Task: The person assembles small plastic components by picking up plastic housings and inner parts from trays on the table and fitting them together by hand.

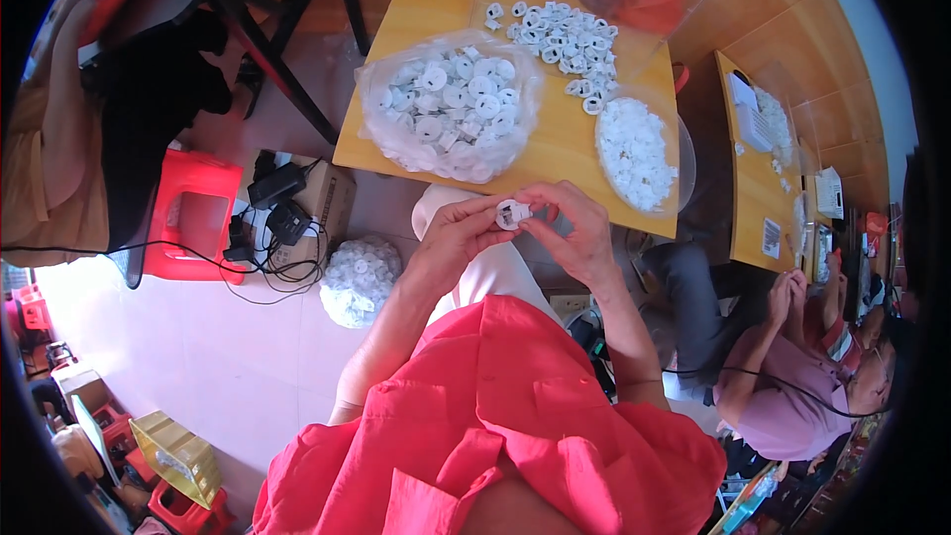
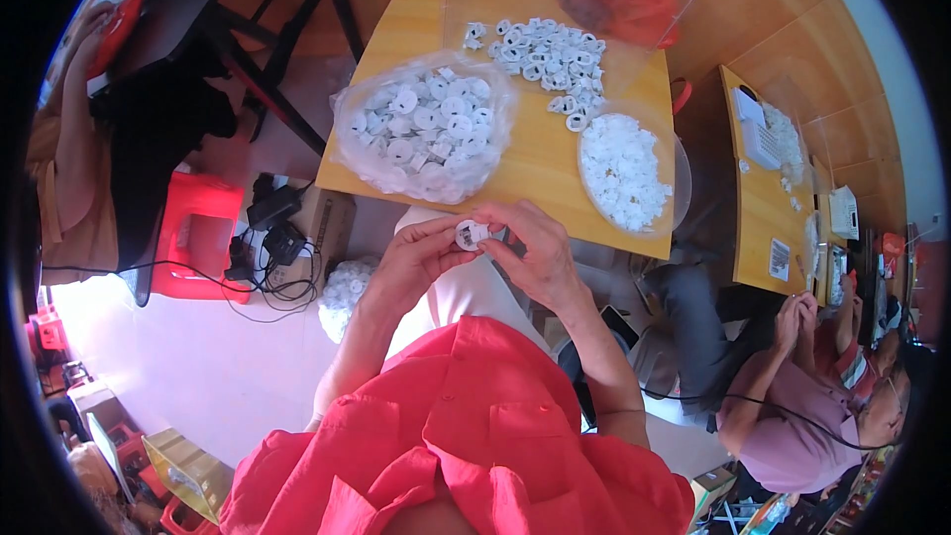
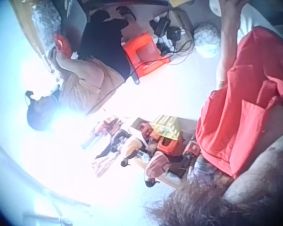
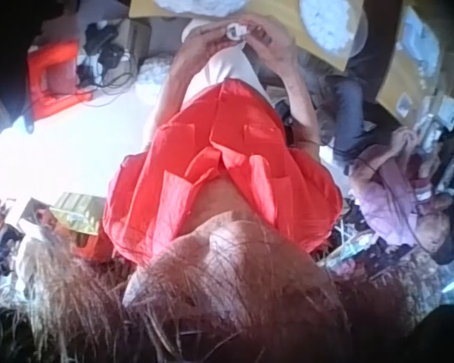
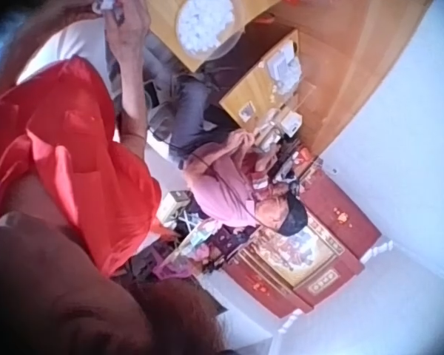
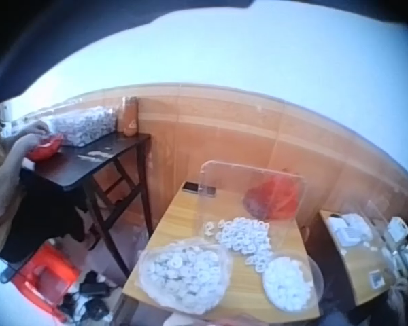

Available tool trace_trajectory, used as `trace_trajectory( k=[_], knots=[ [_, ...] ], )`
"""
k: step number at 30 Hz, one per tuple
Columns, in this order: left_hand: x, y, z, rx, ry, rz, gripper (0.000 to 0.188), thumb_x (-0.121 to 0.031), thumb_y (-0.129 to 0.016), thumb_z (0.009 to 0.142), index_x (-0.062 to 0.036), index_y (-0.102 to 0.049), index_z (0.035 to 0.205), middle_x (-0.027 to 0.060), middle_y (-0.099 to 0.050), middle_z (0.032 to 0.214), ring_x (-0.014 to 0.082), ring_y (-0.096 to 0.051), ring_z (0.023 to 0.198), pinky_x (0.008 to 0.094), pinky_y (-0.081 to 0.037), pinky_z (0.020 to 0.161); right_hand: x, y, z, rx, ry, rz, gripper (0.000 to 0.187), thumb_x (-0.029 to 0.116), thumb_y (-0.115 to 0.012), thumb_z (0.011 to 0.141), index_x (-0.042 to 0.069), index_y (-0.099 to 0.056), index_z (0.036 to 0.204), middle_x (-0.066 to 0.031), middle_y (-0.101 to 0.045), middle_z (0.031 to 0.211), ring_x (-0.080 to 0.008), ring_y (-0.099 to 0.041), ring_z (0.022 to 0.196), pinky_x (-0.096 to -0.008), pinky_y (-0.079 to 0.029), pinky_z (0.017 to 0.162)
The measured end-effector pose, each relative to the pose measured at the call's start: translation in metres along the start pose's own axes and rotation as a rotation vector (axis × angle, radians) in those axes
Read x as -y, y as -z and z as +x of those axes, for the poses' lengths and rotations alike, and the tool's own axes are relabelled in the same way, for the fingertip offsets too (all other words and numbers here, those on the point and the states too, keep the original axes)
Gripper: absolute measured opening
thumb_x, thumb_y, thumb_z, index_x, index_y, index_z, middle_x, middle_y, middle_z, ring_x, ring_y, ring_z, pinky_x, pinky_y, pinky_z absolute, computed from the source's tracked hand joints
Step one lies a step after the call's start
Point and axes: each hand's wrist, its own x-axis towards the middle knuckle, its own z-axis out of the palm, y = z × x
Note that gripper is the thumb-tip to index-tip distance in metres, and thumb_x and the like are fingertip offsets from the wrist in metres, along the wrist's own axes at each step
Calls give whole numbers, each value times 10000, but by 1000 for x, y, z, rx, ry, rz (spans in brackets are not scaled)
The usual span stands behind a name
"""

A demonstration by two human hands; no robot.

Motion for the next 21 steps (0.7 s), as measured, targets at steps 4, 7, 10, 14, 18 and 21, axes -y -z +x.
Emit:
trace_trajectory(
  k=[4, 7, 10, 14, 18, 21],
  knots=[
    [7, -7, 5, 76, 40, -54, 309, -70, -466, 913, 46, -508, 1196, 131, -573, 1118, 188, -589, 985, 280, -495, 878, -10, 11, -11, -17, -73, 84, 357, -62, -687, 686, 41, -604, 1017, -63, -644, 952, -128, -595, 751, -228, -456, 597],
    [17, -10, 12, 112, 76, -105, 318, -73, -484, 910, 49, -497, 1203, 130, -566, 1131, 193, -586, 996, 286, -493, 887, -18, 21, -18, -31, -82, 129, 359, -61, -688, 689, 41, -602, 1022, -63, -647, 951, -120, -592, 755, -222, -456, 598],
    [23, -14, 17, 138, 108, -149, 323, -82, -497, 908, 46, -496, 1204, 129, -564, 1136, 193, -582, 1005, 286, -492, 890, -20, 29, -22, -77, -61, 132, 355, -47, -681, 690, 38, -607, 1027, -59, -639, 903, -140, -607, 732, -240, -464, 572],
    [26, -23, 20, 95, 125, -119, 322, -110, -512, 910, 36, -508, 1196, 124, -572, 1125, 184, -586, 989, 278, -497, 874, -15, 38, -27, -107, -37, 111, 350, -39, -679, 686, 34, -605, 1019, -75, -637, 900, -169, -606, 724, -268, -473, 593],
    [27, -24, 20, 91, 129, -51, 318, -124, -522, 909, 28, -521, 1188, 121, -585, 1099, 174, -596, 952, 271, -502, 858, -15, 34, -25, -35, 81, -33, 367, -55, -688, 676, 36, -600, 1021, -81, -631, 876, -178, -594, 715, -247, -460, 567],
    [28, -24, 18, 20, 132, -48, 309, -117, -523, 908, 25, -528, 1182, 116, -595, 1073, 167, -603, 921, 269, -504, 848, -14, 32, -25, -54, 115, -51, 364, -63, -680, 674, 32, -597, 1015, -85, -619, 850, -198, -587, 696, -266, -466, 562]
  ],
)
